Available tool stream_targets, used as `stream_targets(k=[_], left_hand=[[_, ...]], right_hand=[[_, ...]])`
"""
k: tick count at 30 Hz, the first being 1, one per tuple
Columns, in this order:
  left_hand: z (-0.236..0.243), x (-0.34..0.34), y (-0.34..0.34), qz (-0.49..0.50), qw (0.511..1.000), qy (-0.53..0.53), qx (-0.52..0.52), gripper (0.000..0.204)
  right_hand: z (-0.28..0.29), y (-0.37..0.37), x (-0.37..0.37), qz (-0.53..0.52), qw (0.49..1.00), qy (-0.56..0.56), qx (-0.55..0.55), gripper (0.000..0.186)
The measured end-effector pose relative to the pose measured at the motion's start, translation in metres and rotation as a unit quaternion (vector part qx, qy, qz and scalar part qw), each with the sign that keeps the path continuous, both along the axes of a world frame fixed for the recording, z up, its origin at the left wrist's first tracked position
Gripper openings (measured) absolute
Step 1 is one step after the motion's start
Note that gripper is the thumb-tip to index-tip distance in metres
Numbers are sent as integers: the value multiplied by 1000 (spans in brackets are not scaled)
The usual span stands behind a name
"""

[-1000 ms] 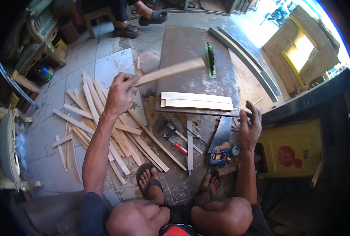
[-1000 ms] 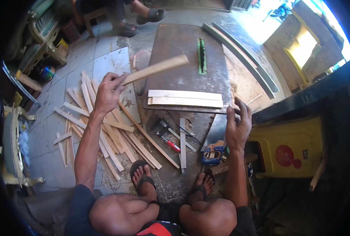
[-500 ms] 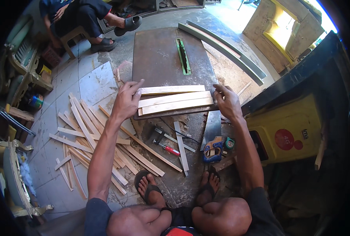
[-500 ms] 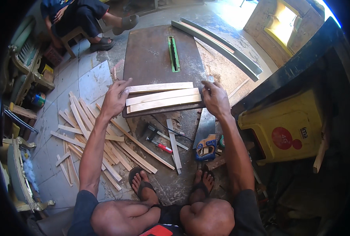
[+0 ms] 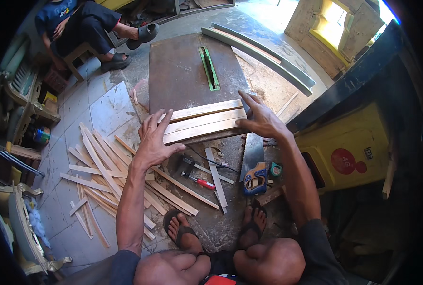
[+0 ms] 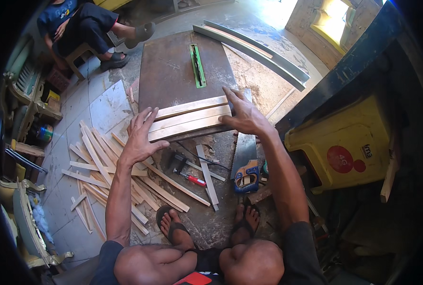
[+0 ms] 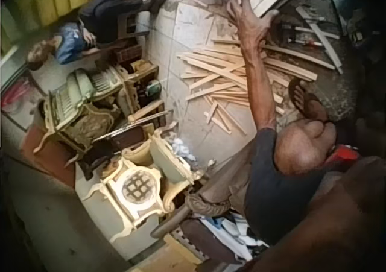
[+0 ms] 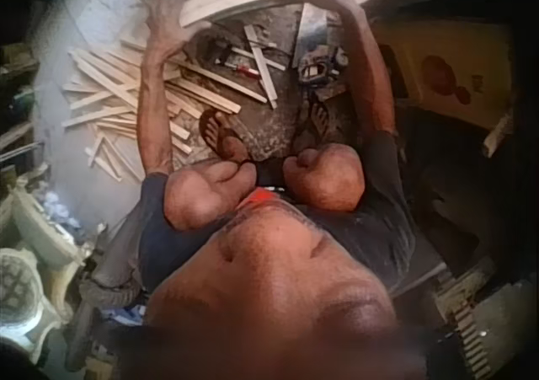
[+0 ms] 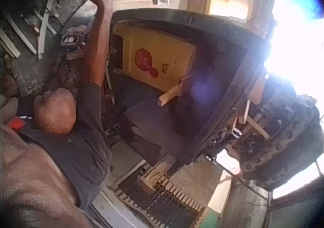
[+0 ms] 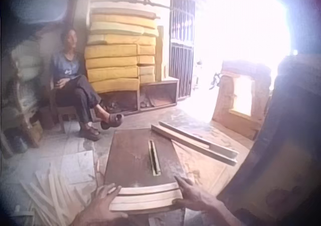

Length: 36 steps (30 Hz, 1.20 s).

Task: The person cuts a small wooden slat with a hand saw, then uses a utility knife to shave edges, and finally stacks multiple slats together.

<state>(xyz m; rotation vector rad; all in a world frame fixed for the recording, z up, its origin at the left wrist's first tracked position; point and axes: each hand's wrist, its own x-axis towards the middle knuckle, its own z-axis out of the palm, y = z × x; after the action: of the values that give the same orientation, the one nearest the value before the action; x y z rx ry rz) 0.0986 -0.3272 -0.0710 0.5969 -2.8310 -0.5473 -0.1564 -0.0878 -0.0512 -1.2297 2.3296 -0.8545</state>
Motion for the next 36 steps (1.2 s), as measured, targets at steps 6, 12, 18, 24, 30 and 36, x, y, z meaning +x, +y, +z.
stream_targets(k=[6, 12, 18, 24, 30, 36], left_hand=[[-6, -3, -10, -11, 999, 13, 32, 100], [-13, 2, -14, -12, 997, 44, 56, 102], [-44, 14, 13, 104, 906, 269, 309, 85], [-54, 22, 17, 92, 916, 253, 299, 87], [-60, 18, 20, 100, 904, 274, 312, 88], [-68, 20, 17, 101, 908, 283, 291, 86]], right_hand=[[-4, -3, -8, 34, 997, 56, 46, 105], [13, -3, 6, 14, 998, -15, 54, 107], [-15, 18, 6, -69, 991, -97, -55, 104], [-23, 10, 18, -82, 989, -99, -71, 101], [-27, 13, 15, -84, 990, -82, -82, 97], [-24, 12, 19, -92, 987, -103, -86, 90]])
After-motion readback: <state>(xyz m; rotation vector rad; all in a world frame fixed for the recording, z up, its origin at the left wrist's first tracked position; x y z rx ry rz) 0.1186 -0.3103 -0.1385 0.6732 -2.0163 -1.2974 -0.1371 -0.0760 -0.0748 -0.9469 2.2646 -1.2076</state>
